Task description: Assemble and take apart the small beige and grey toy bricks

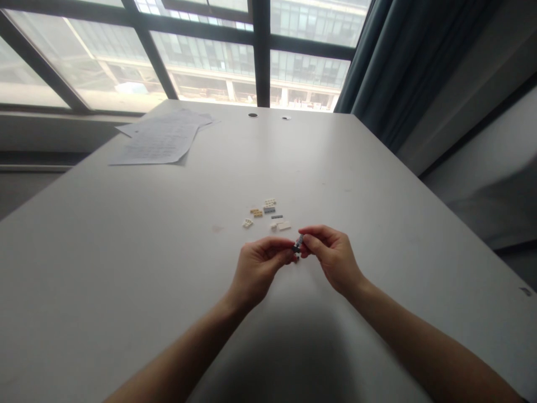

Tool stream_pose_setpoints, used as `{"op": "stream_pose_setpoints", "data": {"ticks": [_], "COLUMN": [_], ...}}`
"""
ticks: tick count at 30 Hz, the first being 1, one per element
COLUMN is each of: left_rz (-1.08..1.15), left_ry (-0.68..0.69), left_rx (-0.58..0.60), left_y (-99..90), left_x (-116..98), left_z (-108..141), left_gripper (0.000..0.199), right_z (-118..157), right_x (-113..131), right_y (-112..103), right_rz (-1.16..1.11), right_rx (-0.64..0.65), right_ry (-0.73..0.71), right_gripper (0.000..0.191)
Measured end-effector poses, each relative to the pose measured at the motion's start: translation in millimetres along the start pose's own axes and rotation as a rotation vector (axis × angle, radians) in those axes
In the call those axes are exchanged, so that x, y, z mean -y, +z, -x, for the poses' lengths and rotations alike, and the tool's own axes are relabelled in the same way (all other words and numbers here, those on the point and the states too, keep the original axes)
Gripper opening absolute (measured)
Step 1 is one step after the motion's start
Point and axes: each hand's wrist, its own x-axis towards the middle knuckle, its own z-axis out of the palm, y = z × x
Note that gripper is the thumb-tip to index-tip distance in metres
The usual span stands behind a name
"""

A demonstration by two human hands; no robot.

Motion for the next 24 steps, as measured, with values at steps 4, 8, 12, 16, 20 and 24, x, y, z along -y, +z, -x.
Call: {"op": "stream_pose_setpoints", "data": {"ticks": [4,8,12,16,20,24], "left_rz": [0.016,0.008,-0.011,-0.017,-0.029,-0.034], "left_ry": [0.012,0.013,0.015,0.001,-0.018,-0.031], "left_rx": [0.005,0.001,-0.003,-0.019,-0.034,-0.039], "left_y": [0.2,-0.7,-1.0,-0.1,0.1,-0.4], "left_x": [1.5,1.9,1.5,0.1,-0.5,-0.2], "left_z": [0.3,0.1,0.2,1.3,2.0,2.1], "left_gripper": [0.01,0.01,0.008,0.009,0.015,0.018], "right_z": [-0.8,-0.6,-0.8,-0.9,-0.6,0.1], "right_x": [-1.7,-1.3,-0.2,-0.9,-1.8,-1.4], "right_y": [-1.0,-0.8,-0.4,-0.5,-0.6,-0.1], "right_rz": [-0.032,-0.054,-0.076,-0.081,-0.075,-0.064], "right_rx": [0.036,0.042,0.045,0.023,0.025,0.042], "right_ry": [0.003,0.02,0.04,0.065,0.089,0.103], "right_gripper": [0.016,0.016,0.016,0.015,0.016,0.017]}}
